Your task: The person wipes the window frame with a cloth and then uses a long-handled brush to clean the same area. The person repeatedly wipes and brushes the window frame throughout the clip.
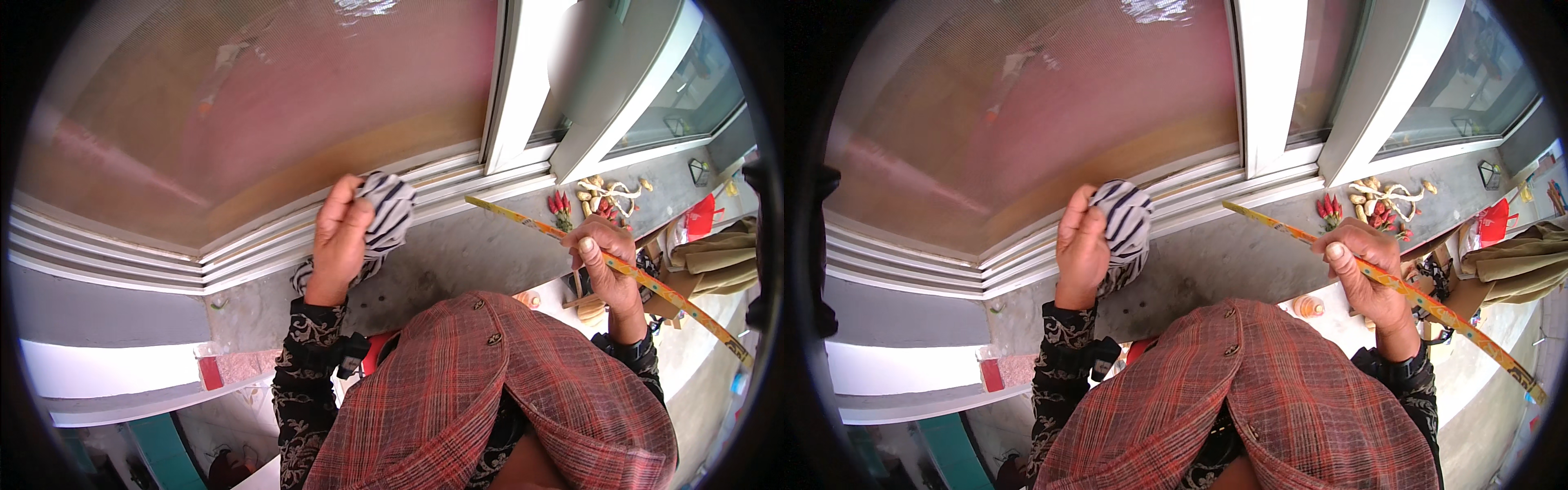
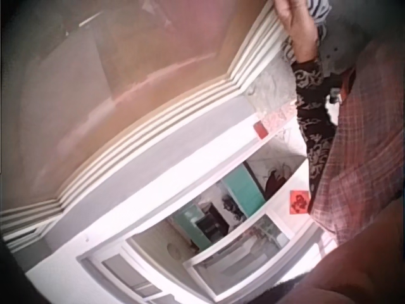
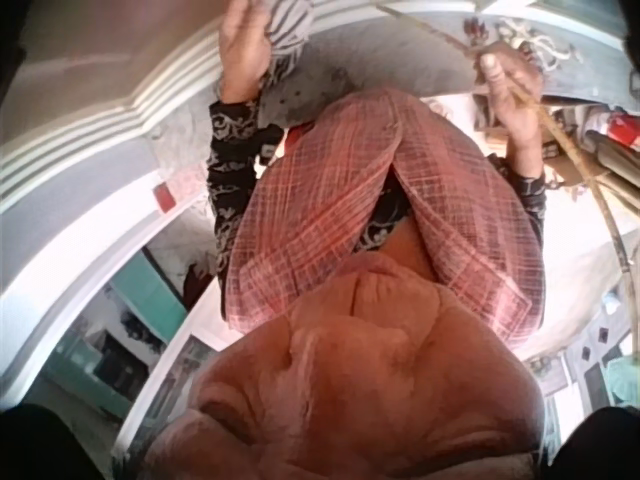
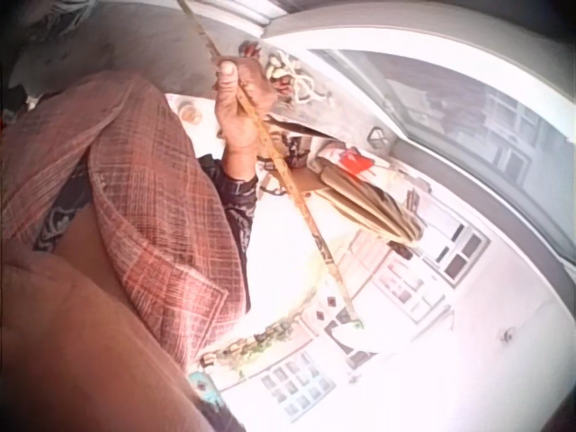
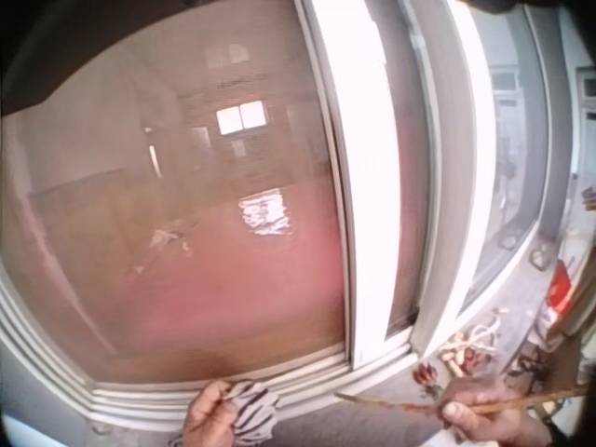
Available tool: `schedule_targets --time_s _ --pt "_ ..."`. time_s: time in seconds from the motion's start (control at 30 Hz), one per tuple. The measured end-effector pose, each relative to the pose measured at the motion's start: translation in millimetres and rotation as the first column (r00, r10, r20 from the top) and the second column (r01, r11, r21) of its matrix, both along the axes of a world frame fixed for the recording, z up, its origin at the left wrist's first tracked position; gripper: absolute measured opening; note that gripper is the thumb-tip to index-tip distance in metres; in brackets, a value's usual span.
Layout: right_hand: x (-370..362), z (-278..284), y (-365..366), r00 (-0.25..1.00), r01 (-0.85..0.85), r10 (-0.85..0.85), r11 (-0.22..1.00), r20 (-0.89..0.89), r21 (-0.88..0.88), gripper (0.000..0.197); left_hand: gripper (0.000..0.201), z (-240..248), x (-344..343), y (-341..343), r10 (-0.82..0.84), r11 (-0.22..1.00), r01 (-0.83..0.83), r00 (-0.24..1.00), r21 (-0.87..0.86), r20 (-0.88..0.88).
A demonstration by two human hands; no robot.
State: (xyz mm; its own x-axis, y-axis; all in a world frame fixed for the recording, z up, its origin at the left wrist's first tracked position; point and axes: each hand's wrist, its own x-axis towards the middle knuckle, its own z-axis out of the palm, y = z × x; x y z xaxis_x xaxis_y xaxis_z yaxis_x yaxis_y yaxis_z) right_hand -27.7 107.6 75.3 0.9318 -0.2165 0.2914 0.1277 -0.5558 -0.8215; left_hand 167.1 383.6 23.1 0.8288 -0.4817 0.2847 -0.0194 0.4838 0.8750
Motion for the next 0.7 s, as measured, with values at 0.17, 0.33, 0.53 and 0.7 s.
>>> schedule_targets --time_s 0.17,0.33,0.53,0.7 --pt "4 6 -1 1.0 0.003 -0.001 0.997 0.028 -0.071 0.035 0.015 0 19 -57 -0.169 0.986 0.169 0.98 0.009 0.107" --pt "-2 9 -7 0.994 0.073 -0.059 0.984 0.087 -0.164 0.033 0.028 -36 48 -110 -0.234 0.863 -0.069 0.824 0.501 0.517" --pt "-6 12 -11 0.989 0.103 -0.09 0.988 0.117 -0.113 0.035 0.038 -69 42 -112 -0.376 0.753 -0.236 0.612 0.614 0.696" --pt "6 18 -9 0.994 0.037 -0.025 0.993 0.107 -0.116 0.033 0.056 -79 25 -107 -0.553 0.582 -0.415 0.428 0.699 0.715"
